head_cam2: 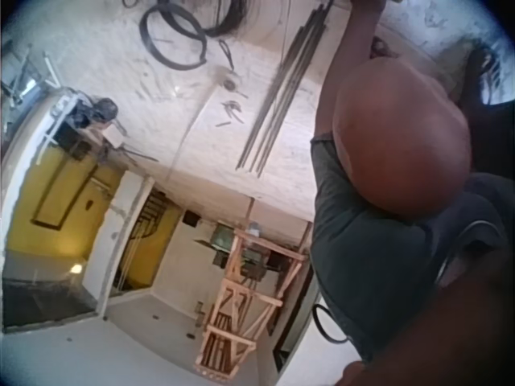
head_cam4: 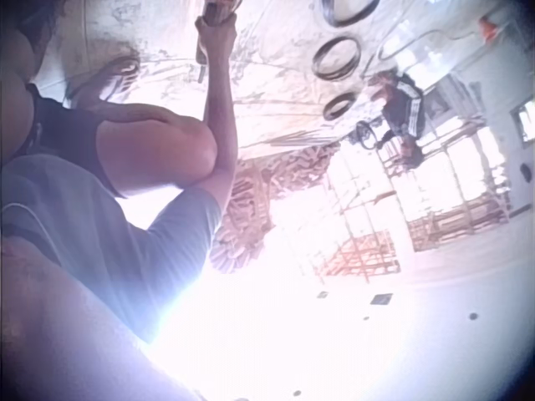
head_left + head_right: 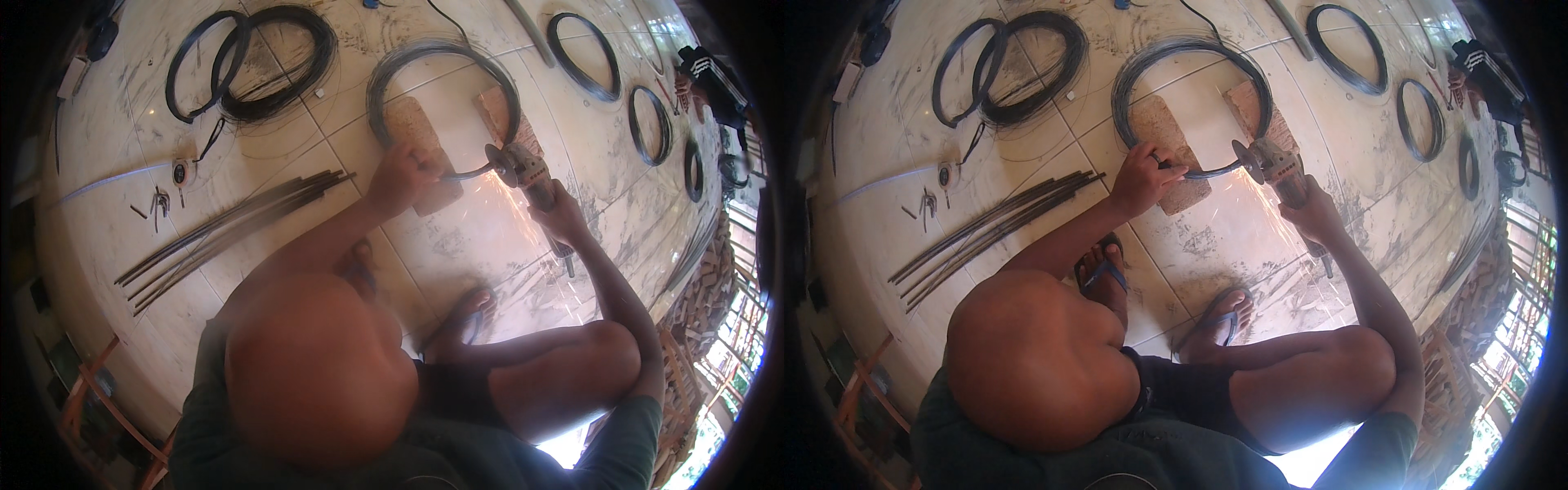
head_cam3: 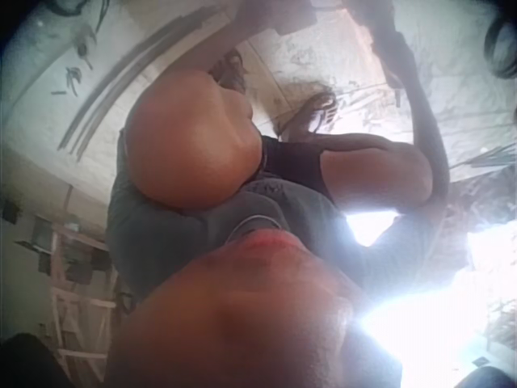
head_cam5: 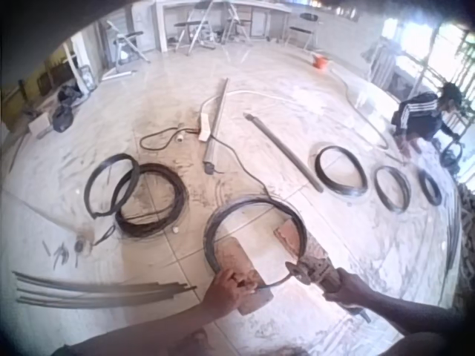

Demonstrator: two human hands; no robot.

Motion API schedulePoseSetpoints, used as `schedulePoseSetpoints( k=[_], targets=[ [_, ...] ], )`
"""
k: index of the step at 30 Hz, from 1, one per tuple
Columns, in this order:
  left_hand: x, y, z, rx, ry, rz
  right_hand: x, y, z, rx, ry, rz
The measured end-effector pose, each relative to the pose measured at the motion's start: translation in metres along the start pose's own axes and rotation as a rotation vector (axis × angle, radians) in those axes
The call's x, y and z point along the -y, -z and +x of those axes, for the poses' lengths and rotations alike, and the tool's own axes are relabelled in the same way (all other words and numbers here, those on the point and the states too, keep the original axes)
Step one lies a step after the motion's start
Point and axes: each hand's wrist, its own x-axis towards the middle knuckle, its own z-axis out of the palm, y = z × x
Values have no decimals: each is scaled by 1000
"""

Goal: The person sits on the floor and uses an angle grinder to cut a circular metal ring into two halves. The person holds the ring steady with one hand while operating the grinder with the other, producing sparks during the cut.

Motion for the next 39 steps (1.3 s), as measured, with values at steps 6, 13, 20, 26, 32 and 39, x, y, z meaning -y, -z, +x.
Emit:
schedulePoseSetpoints(
  k=[6,13,20,26,32,39],
  targets=[
    [-2,2,2,2,-10,11,2,1,-3,-16,0,48],
    [-3,3,2,18,-1,31,5,1,-3,-6,-29,13],
    [0,-1,1,-14,-17,-2,3,3,-4,10,10,29],
    [-1,2,2,9,-20,31,3,2,-2,3,16,32],
    [0,-1,0,-10,-8,10,-8,-5,1,-26,74,182],
    [2,-2,-1,-17,-18,13,2,0,2,2,18,21]
  ],
)
